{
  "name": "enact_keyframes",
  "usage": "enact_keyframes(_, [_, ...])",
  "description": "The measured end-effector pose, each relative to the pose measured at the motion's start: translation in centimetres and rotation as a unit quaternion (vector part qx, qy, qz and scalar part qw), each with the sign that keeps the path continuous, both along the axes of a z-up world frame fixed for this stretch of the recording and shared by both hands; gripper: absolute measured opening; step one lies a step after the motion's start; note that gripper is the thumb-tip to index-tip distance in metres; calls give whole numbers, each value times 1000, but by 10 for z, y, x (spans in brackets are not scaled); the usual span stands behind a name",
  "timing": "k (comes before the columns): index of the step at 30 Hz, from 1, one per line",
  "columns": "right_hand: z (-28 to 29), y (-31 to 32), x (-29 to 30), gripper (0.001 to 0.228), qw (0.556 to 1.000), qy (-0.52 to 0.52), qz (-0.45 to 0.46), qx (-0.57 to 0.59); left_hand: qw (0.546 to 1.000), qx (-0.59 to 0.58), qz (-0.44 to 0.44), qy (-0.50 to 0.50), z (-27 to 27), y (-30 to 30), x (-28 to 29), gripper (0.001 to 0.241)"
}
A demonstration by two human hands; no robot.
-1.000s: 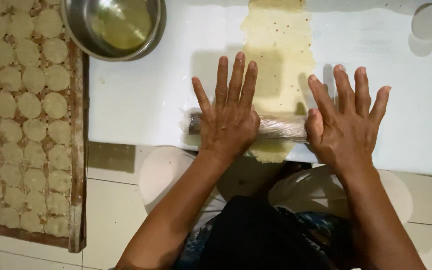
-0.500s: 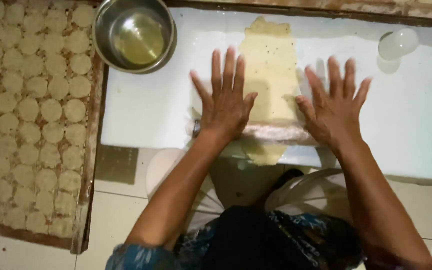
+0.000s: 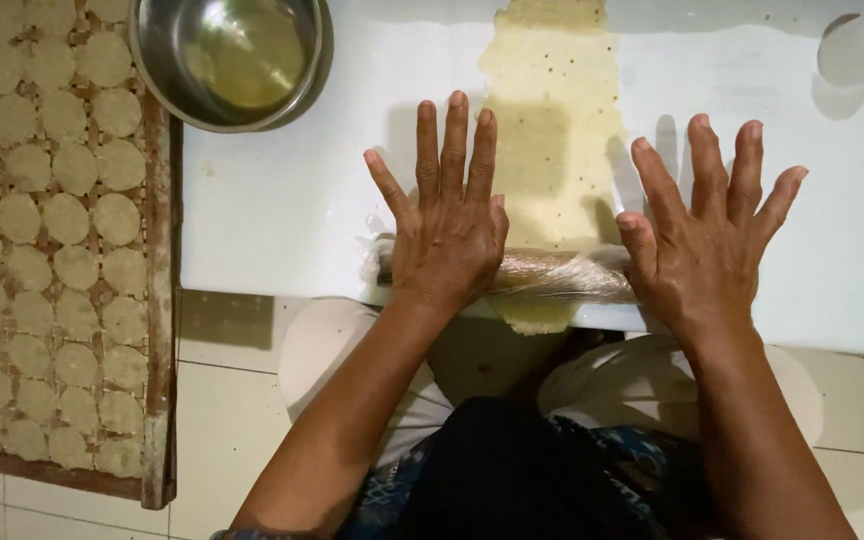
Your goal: Preparing dough and rolling it out to make small circular pastries.
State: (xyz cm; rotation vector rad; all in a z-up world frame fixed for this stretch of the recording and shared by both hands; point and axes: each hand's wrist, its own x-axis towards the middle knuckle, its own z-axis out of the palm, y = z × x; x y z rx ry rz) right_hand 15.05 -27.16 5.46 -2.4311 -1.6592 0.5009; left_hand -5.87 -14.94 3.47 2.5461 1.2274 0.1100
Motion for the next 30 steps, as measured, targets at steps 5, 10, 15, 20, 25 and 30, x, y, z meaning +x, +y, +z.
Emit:
enact_keyframes(5, [-1, -7, -3, 58, 1000, 12, -3, -1, 1000, 21, -4, 12, 0, -6, -4, 91])
enact_keyframes(10, [-5, -18, -7, 50, 1000, 3, 0, 25, 999, 39, -6, 23, 5, -13, -8, 91])
enact_keyframes(15, [-3, -28, -14, 48, 999, -9, -5, 43, 997, 71, -16, 28, 5, -24, -13, 88])
enact_keyframes(20, [-11, -17, -5, 49, 995, -26, 21, 96, 997, 77, -26, 9, -9, -13, -10, 83])
enact_keyframes(25, [1, -22, -6, 47, 996, -36, 33, 76, 995, 87, -39, 36, 5, -16, -12, 73])
enact_keyframes(30, [-3, -75, -48, 51, 990, -24, -15, 141, 999, 31, -28, 0, 11, -76, -43, 83])
